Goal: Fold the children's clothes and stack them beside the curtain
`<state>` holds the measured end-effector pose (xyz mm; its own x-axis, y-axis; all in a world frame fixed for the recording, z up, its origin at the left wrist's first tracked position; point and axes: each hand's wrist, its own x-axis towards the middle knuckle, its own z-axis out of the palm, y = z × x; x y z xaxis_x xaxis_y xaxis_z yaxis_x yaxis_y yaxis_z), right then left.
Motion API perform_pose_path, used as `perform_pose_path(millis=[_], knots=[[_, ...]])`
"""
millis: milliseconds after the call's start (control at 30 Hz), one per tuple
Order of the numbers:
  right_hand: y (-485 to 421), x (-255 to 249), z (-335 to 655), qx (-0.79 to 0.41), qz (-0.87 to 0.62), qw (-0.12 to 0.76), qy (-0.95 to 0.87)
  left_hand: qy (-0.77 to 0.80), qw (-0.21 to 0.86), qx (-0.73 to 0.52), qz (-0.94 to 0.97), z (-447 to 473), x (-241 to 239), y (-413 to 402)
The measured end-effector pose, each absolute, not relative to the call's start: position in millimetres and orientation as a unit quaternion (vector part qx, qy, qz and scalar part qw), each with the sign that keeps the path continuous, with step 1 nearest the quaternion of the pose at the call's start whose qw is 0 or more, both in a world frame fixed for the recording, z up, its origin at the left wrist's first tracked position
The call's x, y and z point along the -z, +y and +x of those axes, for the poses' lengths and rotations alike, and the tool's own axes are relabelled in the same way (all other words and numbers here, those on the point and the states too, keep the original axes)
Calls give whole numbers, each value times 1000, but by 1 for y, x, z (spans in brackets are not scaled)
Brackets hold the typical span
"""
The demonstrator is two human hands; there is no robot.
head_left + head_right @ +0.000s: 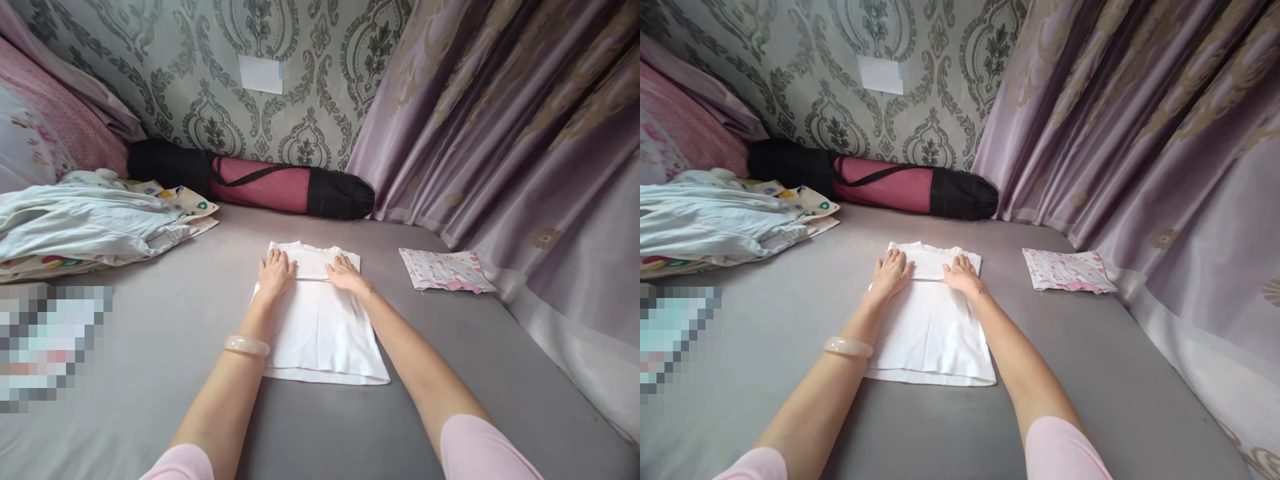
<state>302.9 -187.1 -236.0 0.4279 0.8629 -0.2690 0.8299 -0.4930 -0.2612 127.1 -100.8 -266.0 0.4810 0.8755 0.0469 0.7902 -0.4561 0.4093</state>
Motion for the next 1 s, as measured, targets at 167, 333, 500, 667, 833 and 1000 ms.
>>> perform_pose_path(millis=[167,333,500,667,833,1000], knots=[[-177,236,309,-115,-835,37,-536,485,183,-138,844,125,265,-101],[-166,261,310,-65,-840,62,-535,495,194,-125,838,123,263,-101],[-166,267,314,-70,-838,57,-539,496,212,-96,836,119,258,-97],[-165,251,311,-99,-842,19,-530,488,236,-73,837,107,252,-85],[-154,239,284,-79,-793,35,-603,463,268,-99,839,93,248,-77],[-135,251,257,-106,-733,70,-669,494,297,-79,813,77,238,-71]])
